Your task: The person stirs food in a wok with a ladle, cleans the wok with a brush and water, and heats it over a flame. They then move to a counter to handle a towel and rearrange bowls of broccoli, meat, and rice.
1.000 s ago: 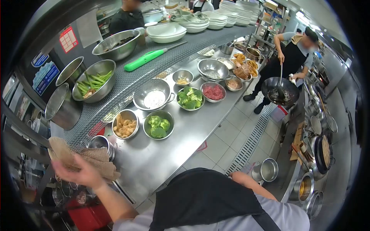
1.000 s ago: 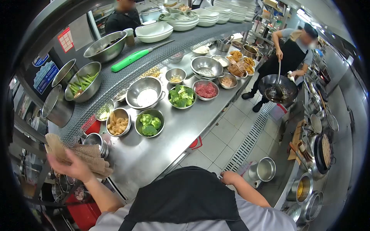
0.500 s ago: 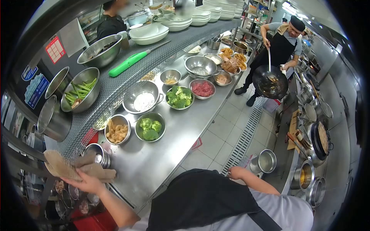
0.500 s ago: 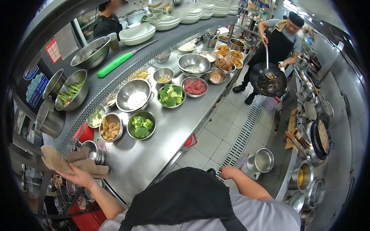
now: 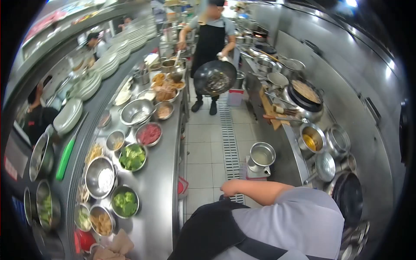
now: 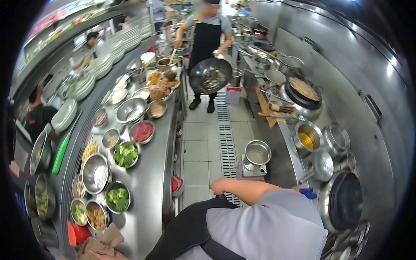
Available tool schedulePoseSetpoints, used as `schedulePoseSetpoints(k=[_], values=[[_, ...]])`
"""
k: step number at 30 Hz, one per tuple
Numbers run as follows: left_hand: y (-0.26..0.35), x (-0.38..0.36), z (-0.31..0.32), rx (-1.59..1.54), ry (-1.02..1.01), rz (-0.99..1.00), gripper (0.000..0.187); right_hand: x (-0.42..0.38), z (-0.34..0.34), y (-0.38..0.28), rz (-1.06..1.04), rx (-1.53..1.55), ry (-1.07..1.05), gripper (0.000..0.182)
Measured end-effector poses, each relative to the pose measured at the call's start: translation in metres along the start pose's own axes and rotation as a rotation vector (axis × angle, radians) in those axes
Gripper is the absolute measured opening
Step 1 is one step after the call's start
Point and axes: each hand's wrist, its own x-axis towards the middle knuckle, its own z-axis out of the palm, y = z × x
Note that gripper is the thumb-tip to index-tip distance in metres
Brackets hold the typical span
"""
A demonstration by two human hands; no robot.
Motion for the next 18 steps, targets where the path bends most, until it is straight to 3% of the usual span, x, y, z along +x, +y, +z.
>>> schedulePoseSetpoints(k=[4,7,9,10,14,18], values=[[-0.019,0.006,0.006,0.052,-0.036,-0.004,0.061,0.006,0.004,0.004,-0.016,-0.009,0.123,0.039],[-0.031,0.022,0.002,0.092,-0.070,0.026,0.063,0.008,0.028,0.012,0.025,0.039,0.043,0.041],[-0.045,0.054,-0.032,0.274,-0.220,0.133,0.065,0.008,0.044,0.018,0.054,0.048,-0.055,0.042],[-0.033,0.033,0.012,0.017,0.037,0.077,0.061,0.014,0.053,0.020,0.052,0.023,-0.096,0.042],[-0.032,0.014,0.039,-0.007,0.044,0.180,0.064,0.017,0.083,0.025,-0.010,0.077,0.054,0.034],[-0.034,0.014,0.037,-0.035,0.065,0.095,0.064,0.042,0.084,0.026,-0.034,-0.013,-0.021,0.037]])
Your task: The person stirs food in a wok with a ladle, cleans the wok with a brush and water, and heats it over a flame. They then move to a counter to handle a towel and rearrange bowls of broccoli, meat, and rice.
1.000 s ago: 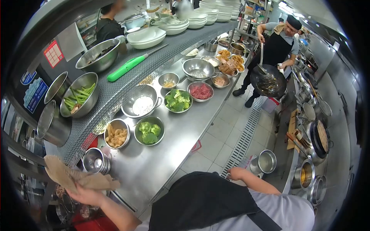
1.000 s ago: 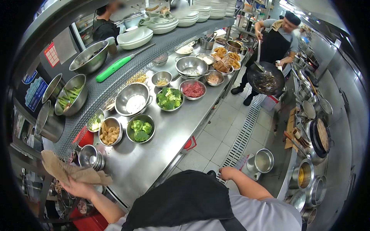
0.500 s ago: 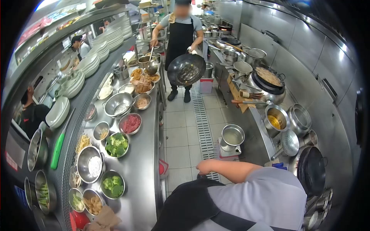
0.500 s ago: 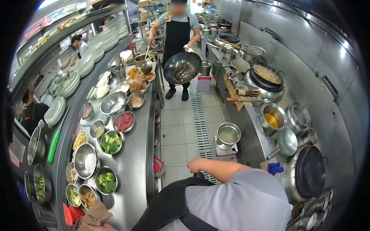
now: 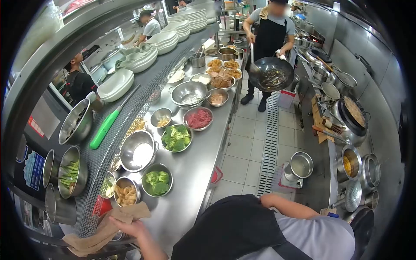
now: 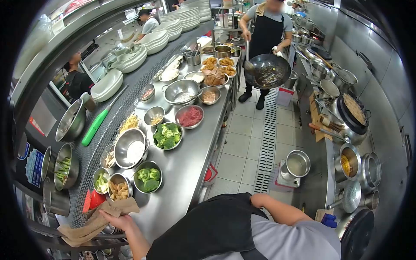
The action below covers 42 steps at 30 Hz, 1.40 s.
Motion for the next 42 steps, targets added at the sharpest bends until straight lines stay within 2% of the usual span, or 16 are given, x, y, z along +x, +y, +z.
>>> schedulePoseSetpoints(k=[2,5,11,14,17,20,22,24,26,32,33,34,37,38,40,42], values=[[-0.012,0.019,-0.024,0.069,-0.011,0.001,0.066,0.009,-0.019,-0.004,0.017,-0.031,-0.007,0.039],[-0.007,0.016,-0.020,0.134,0.025,0.010,0.068,-0.029,-0.095,-0.047,0.024,0.071,0.003,0.038],[-0.011,0.026,-0.026,0.187,0.105,0.059,0.072,0.051,-0.154,-0.043,-0.338,0.212,0.230,0.047],[-0.017,0.042,-0.046,0.218,0.088,0.102,0.070,0.044,-0.226,-0.068,-0.467,0.239,0.309,0.045],[-0.016,0.029,-0.023,0.258,0.189,0.220,0.066,0.061,-0.279,-0.079,-0.538,0.304,0.294,0.043],[-0.016,0.073,-0.090,0.383,0.228,0.149,0.054,0.087,-0.323,-0.085,-0.616,0.493,0.129,0.037],[-0.020,0.062,-0.074,0.346,0.289,0.275,0.047,0.097,-0.348,-0.090,-0.707,0.635,0.024,0.031],[-0.021,0.058,-0.065,0.321,0.328,0.305,0.056,0.095,-0.378,-0.100,-0.719,0.718,-0.116,0.023],[-0.023,0.048,-0.046,0.283,0.337,0.365,0.053,0.116,-0.392,-0.099,-0.737,0.815,-0.252,0.022],[-0.019,0.000,-0.028,0.300,0.505,0.387,0.051,0.147,-0.429,-0.121,-0.700,0.563,-0.498,0.024],[-0.017,-0.008,-0.034,0.307,0.463,0.384,0.050,0.154,-0.430,-0.125,-0.716,0.529,-0.537,0.035],[-0.016,-0.021,-0.030,0.312,0.493,0.401,0.050,0.156,-0.431,-0.131,-0.724,0.508,-0.565,0.035],[-0.027,-0.054,-0.022,0.401,0.540,0.343,0.049,0.157,-0.429,-0.151,-0.807,0.186,-0.445,0.066],[-0.033,-0.060,-0.047,0.426,0.533,0.322,0.047,0.160,-0.424,-0.153,-0.821,0.164,-0.463,0.066],[-0.054,-0.077,-0.043,0.496,0.562,0.341,0.043,0.160,-0.415,-0.156,-1.022,-0.118,-0.125,0.068],[-0.070,-0.094,-0.028,0.558,0.735,0.060,0.037,0.154,-0.413,-0.163,-0.937,-0.111,-0.219,0.068]])
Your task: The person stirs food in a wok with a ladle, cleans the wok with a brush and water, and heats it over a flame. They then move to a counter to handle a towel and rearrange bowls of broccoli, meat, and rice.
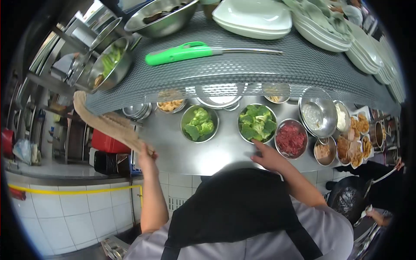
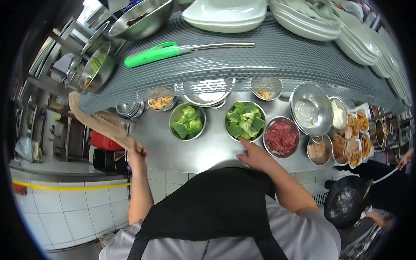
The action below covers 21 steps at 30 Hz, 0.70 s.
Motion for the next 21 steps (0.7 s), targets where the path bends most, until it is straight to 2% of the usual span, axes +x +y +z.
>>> schedulePoseSetpoints(k=[4,6,7,8,10,11,14,16,17,19,21], values=[[-0.045,-0.004,0.010,0.259,-0.395,-0.051,0.029,0.007,0.023,0.010,0.000,-0.003,0.089,0.067],[-0.053,-0.008,0.028,0.302,-0.472,-0.002,0.030,0.008,0.029,0.001,0.047,0.030,0.171,0.066],[-0.054,-0.007,0.039,0.348,-0.546,0.058,0.032,0.014,0.041,0.006,0.014,0.151,0.299,0.054],[-0.053,-0.006,0.049,0.338,-0.563,0.059,0.032,0.019,0.052,0.009,0.022,0.143,0.315,0.054],[-0.047,-0.002,0.067,0.373,-0.493,0.208,0.039,0.028,0.071,0.008,0.063,0.059,0.738,0.040],[-0.045,0.005,0.075,0.356,-0.506,0.206,0.039,0.036,0.082,0.018,0.050,0.162,0.869,0.031],[-0.043,0.033,0.090,0.431,-0.559,0.179,0.039,0.038,0.094,0.009,0.124,0.118,0.982,0.030],[-0.044,0.050,0.094,0.580,-0.791,0.114,0.036,0.034,0.105,0.003,0.147,0.126,0.996,0.030],[-0.049,0.056,0.093,0.573,-0.810,0.113,0.036,0.030,0.110,0.000,0.162,0.139,0.998,0.029],[-0.057,0.065,0.091,0.560,-0.844,0.182,0.022,0.016,0.121,-0.008,0.130,0.122,1.017,0.030],[-0.063,0.070,0.085,0.500,-0.894,0.133,0.024,0.000,0.128,-0.029,0.101,0.134,1.003,0.030]])
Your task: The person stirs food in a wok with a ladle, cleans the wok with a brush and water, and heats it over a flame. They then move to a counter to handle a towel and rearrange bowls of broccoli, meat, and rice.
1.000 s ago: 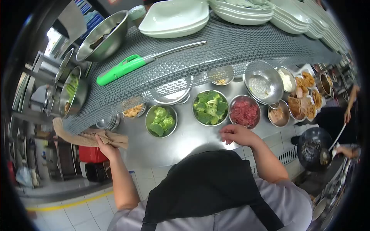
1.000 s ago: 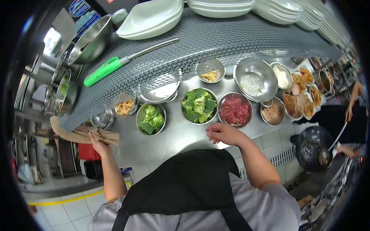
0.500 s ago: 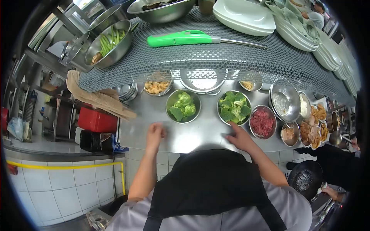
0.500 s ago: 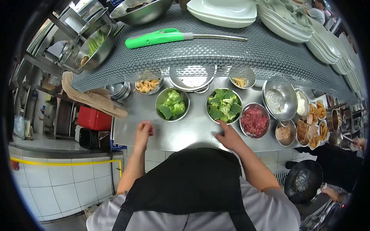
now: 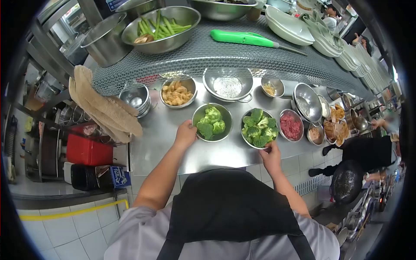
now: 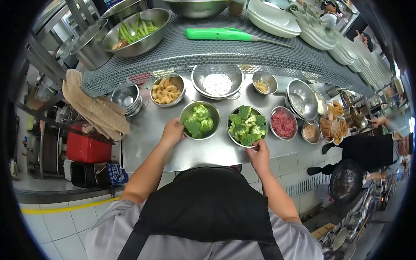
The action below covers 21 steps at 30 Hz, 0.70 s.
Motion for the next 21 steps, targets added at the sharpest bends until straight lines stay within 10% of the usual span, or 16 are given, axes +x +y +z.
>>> schedulePoseSetpoints(k=[21], values=[[0.004,-0.021,0.001,0.028,-0.111,-0.047,0.036,0.009,0.063,-0.072,-0.249,-0.097,-0.316,0.032]])
